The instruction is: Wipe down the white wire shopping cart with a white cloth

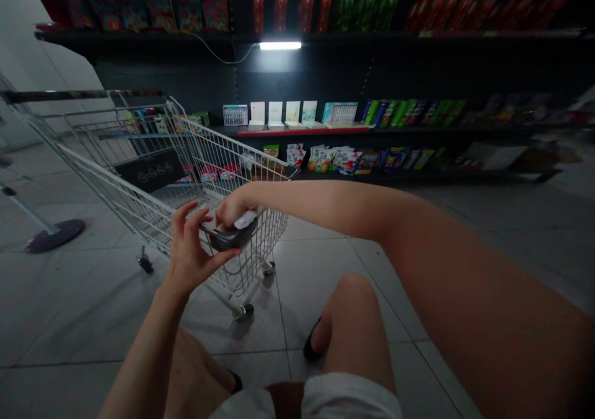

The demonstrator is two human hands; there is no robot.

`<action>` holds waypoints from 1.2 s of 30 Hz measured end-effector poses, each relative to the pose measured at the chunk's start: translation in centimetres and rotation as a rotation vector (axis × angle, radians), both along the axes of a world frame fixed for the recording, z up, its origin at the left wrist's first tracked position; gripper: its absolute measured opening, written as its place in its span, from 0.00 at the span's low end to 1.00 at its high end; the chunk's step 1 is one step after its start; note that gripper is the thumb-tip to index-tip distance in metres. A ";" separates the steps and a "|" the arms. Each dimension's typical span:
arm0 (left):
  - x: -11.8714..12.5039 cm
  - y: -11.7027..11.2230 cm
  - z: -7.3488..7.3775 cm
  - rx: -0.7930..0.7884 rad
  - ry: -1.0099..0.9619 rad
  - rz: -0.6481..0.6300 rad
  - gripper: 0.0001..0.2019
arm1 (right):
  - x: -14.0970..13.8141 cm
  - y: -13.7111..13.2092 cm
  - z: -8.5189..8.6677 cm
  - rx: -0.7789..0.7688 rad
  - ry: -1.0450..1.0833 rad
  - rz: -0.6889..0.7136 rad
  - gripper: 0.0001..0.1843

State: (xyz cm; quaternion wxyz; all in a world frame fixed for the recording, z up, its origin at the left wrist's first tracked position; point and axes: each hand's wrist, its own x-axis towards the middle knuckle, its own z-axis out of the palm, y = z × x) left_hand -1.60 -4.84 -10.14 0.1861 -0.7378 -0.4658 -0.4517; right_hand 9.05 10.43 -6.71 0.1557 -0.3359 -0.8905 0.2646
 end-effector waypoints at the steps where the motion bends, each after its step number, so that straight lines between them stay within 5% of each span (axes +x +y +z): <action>1: -0.1 -0.2 0.1 -0.006 0.000 -0.006 0.47 | 0.1 0.2 0.3 -0.110 -0.088 0.068 0.13; 4: -0.6 -0.7 0.1 0.003 0.001 -0.028 0.48 | 0.7 1.2 2.7 -0.330 -0.255 0.193 0.16; 8: -0.9 -1.1 -0.1 0.030 -0.005 -0.043 0.45 | 1.2 2.8 5.3 -0.340 -0.275 0.205 0.13; 11: -0.6 -1.4 -0.1 0.035 0.004 -0.012 0.38 | 1.6 2.2 3.9 -0.258 -0.226 0.167 0.13; 15: -0.1 -2.3 0.0 -0.032 0.129 0.068 0.16 | 3.4 2.7 2.4 -0.113 -0.139 0.030 0.15; 19: 0.0 -3.0 0.0 -0.057 0.160 0.078 0.16 | 7.2 8.2 6.1 0.146 -0.104 -0.109 0.10; 22: 0.1 -2.9 -0.3 -0.011 0.130 0.115 0.19 | 11.2 10.9 7.5 0.287 -0.386 -0.073 0.14; 25: 0.0 -2.6 -0.6 0.085 0.065 0.117 0.17 | 15.1 9.6 5.3 0.379 -0.499 -0.101 0.20; 29: -0.9 -3.2 -0.7 0.125 0.035 0.039 0.16 | 17.3 5.8 2.3 0.318 -0.174 -0.168 0.26; 33: -2.6 -5.1 -0.2 0.087 0.041 -0.030 0.12 | 15.9 4.7 4.2 0.033 -0.224 0.101 0.25; 36: -3.6 -5.8 0.1 0.079 0.063 -0.050 0.11 | 14.3 4.7 5.9 0.071 -0.416 0.126 0.22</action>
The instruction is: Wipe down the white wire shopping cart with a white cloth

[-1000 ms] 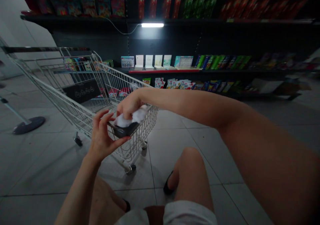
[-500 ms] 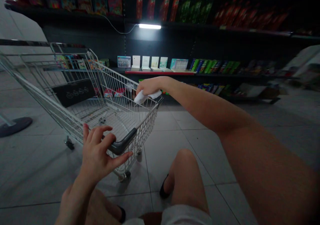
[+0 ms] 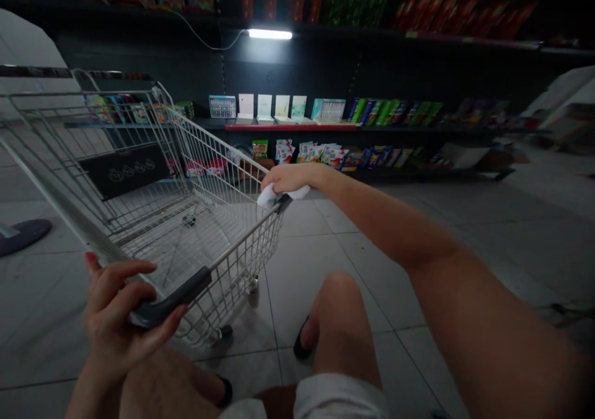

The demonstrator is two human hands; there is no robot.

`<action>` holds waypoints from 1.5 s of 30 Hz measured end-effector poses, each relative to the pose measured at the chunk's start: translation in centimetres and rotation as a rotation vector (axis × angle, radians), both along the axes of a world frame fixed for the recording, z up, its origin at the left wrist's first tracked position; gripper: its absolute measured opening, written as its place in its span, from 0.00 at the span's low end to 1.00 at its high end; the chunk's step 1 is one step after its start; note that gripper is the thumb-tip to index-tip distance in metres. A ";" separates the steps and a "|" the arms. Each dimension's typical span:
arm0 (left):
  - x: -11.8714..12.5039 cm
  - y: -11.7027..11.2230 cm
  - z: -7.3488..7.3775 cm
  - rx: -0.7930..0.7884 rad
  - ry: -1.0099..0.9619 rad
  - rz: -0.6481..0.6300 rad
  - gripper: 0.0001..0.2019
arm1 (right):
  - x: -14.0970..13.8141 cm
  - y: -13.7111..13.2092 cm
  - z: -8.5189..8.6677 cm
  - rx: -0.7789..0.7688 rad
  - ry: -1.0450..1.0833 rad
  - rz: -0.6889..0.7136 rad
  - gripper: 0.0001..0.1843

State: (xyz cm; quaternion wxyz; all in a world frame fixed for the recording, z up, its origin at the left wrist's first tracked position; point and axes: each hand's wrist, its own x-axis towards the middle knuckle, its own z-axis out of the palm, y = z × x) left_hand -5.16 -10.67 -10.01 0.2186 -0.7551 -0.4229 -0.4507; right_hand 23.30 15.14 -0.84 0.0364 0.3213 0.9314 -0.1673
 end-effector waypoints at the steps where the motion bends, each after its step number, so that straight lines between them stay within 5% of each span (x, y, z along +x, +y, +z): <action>1: -0.2 0.0 0.0 0.001 0.009 -0.005 0.11 | -0.4 -0.1 0.2 0.057 -0.049 0.001 0.22; 12: -3.4 1.1 -0.2 -0.073 0.048 -0.036 0.12 | 0.4 -1.9 -2.8 0.255 0.153 -0.057 0.21; 15: -6.1 0.7 0.4 -0.150 0.085 -0.033 0.11 | 1.2 -2.1 -3.3 0.149 0.389 -0.054 0.21; 18: -7.5 0.3 2.5 -0.322 0.126 0.020 0.12 | 2.6 -2.0 -3.5 0.088 0.800 -0.198 0.22; 21: -4.5 1.1 5.6 -0.534 0.112 0.162 0.21 | 2.9 -2.9 -5.3 0.336 1.156 -0.354 0.26; 24: 2.6 4.5 8.0 -0.642 0.122 0.111 0.23 | 0.8 -5.8 -10.8 0.637 1.260 -0.279 0.26; 28: 10.0 11.7 7.9 -0.844 0.244 -0.056 0.24 | -2.1 -10.5 -20.6 0.833 1.177 -0.185 0.21; 30: 11.0 14.5 7.0 -1.053 0.183 -0.098 0.25 | -2.1 -11.8 -23.1 0.808 1.121 -0.131 0.20; 37: 9.0 16.9 5.5 -1.298 0.062 -0.148 0.30 | -1.6 -9.9 -18.7 0.744 1.158 -0.418 0.22; 42: 9.0 16.8 6.0 -1.390 -0.039 -0.169 0.32 | -3.3 -9.3 -23.5 0.631 0.920 -0.309 0.15; 45: 9.1 16.5 6.5 -1.402 -0.004 -0.207 0.30 | -2.2 -10.4 -24.3 0.682 0.982 -0.243 0.16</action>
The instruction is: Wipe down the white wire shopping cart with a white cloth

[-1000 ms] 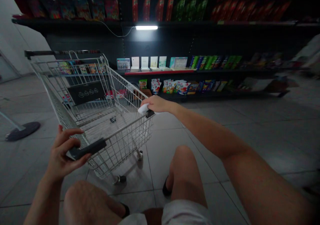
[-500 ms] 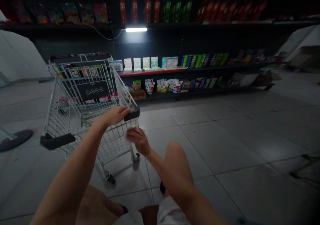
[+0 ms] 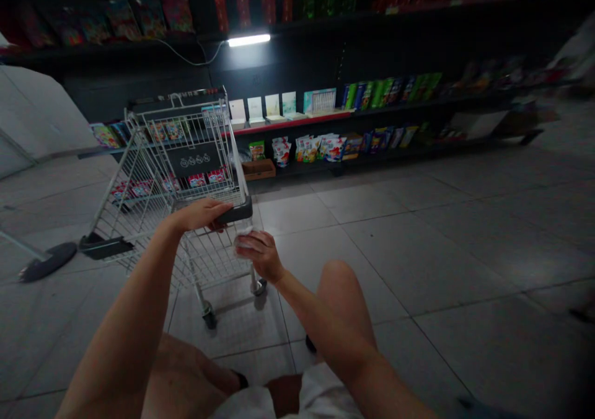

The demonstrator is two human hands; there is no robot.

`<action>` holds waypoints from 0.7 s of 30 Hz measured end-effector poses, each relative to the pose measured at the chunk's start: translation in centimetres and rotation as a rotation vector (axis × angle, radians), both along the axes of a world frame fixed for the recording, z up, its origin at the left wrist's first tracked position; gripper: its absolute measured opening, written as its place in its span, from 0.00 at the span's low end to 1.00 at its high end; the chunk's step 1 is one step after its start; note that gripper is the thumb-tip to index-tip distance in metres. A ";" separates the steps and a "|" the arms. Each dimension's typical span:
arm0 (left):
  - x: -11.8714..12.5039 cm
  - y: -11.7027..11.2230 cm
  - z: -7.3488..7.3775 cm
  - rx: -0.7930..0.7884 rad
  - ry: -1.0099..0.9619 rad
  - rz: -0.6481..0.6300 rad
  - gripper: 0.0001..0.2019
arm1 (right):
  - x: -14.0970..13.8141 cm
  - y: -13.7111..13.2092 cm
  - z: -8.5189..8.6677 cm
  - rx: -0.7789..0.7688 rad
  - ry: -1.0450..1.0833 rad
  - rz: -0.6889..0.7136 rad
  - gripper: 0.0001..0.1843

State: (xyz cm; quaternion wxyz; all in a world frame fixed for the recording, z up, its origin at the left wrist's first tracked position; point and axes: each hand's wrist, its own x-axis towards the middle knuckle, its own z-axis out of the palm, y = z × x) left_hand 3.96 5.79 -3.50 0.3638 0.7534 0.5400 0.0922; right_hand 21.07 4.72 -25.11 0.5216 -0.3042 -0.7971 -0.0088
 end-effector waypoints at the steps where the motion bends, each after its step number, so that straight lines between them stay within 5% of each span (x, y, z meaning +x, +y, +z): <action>1: 0.0 -0.1 0.2 0.011 0.012 -0.025 0.29 | 0.3 -0.2 0.5 0.014 0.036 -0.014 0.17; 5: 0.2 -0.6 0.5 0.041 0.056 -0.065 0.27 | 0.3 0.1 1.9 -0.016 0.109 -0.099 0.20; 10: 0.3 -1.2 0.6 0.011 0.062 -0.035 0.27 | 1.1 0.0 0.4 -0.084 -0.037 0.035 0.16; 16: 0.5 -1.7 0.7 0.002 0.055 -0.038 0.28 | 1.8 -0.5 2.0 -0.215 0.411 -0.166 0.25; 21: 0.4 -1.9 0.5 0.013 0.044 -0.025 0.26 | -0.1 -0.4 -0.4 -0.249 0.265 -0.120 0.22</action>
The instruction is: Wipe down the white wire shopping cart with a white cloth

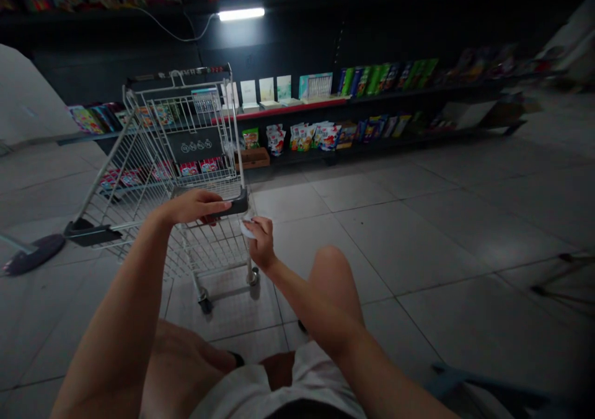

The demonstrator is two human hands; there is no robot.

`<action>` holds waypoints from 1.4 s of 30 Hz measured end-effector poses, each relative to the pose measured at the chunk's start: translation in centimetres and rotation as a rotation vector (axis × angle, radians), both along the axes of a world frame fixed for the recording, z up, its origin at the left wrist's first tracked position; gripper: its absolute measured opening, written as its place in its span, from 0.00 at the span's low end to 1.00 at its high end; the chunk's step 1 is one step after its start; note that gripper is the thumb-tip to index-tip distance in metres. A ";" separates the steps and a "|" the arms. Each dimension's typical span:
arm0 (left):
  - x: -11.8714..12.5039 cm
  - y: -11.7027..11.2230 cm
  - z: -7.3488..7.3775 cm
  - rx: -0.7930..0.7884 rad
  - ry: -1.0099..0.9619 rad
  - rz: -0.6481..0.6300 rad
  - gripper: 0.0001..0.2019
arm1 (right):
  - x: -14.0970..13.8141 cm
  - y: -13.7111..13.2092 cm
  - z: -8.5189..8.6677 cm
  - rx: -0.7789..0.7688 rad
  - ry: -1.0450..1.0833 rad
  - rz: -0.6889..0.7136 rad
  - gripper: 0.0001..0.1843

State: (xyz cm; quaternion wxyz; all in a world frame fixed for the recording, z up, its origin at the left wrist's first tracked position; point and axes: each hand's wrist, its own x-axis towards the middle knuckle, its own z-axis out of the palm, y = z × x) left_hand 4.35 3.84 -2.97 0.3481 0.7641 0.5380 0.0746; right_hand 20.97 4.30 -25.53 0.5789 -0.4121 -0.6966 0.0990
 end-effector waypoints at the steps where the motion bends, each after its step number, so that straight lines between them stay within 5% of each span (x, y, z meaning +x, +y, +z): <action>1: -0.1 -0.1 0.0 -0.006 0.002 0.000 0.25 | 0.6 0.2 -0.6 0.012 -0.057 0.054 0.21; 4: -0.3 -0.5 -0.1 -0.017 -0.013 0.008 0.25 | 3.9 1.4 -1.7 -0.026 -0.170 0.179 0.19; 7: -0.1 -0.8 -0.1 -0.020 -0.014 0.011 0.25 | 6.2 2.6 -1.7 -0.143 -0.023 0.024 0.20; 11: 0.4 -0.9 -0.1 -0.004 0.012 -0.011 0.24 | 3.1 0.8 -2.8 -0.107 0.204 -0.162 0.24; 14: 0.5 -0.9 0.0 0.026 0.021 -0.007 0.24 | -0.1 -2.6 -5.2 -0.062 0.011 0.066 0.23; 17: 0.6 -0.9 0.0 0.015 0.020 0.000 0.25 | -0.1 -4.5 -7.5 -0.082 -0.130 0.229 0.19; 21: 0.9 -1.0 0.2 0.017 0.040 0.008 0.25 | 2.1 -2.6 -8.2 -0.208 0.071 -0.086 0.26; 24: 1.1 -1.0 0.2 0.020 0.042 0.005 0.25 | 0.9 -1.4 -7.9 -0.310 0.229 -0.233 0.29; 28: 1.0 -0.8 0.1 0.021 0.039 -0.001 0.25 | -1.4 -3.6 -9.3 -0.305 0.176 -0.093 0.30; 32: 1.0 -0.8 0.1 0.032 0.041 -0.003 0.25 | 1.1 -4.7 -10.4 -0.271 0.053 0.189 0.24; 37: 1.4 -0.7 0.1 0.065 0.091 -0.018 0.26 | 2.0 -3.2 -9.3 -0.313 0.258 -0.049 0.27; 42: 1.5 -0.8 0.1 0.068 0.061 -0.029 0.26 | 2.4 -2.4 -9.2 -0.280 0.237 0.117 0.25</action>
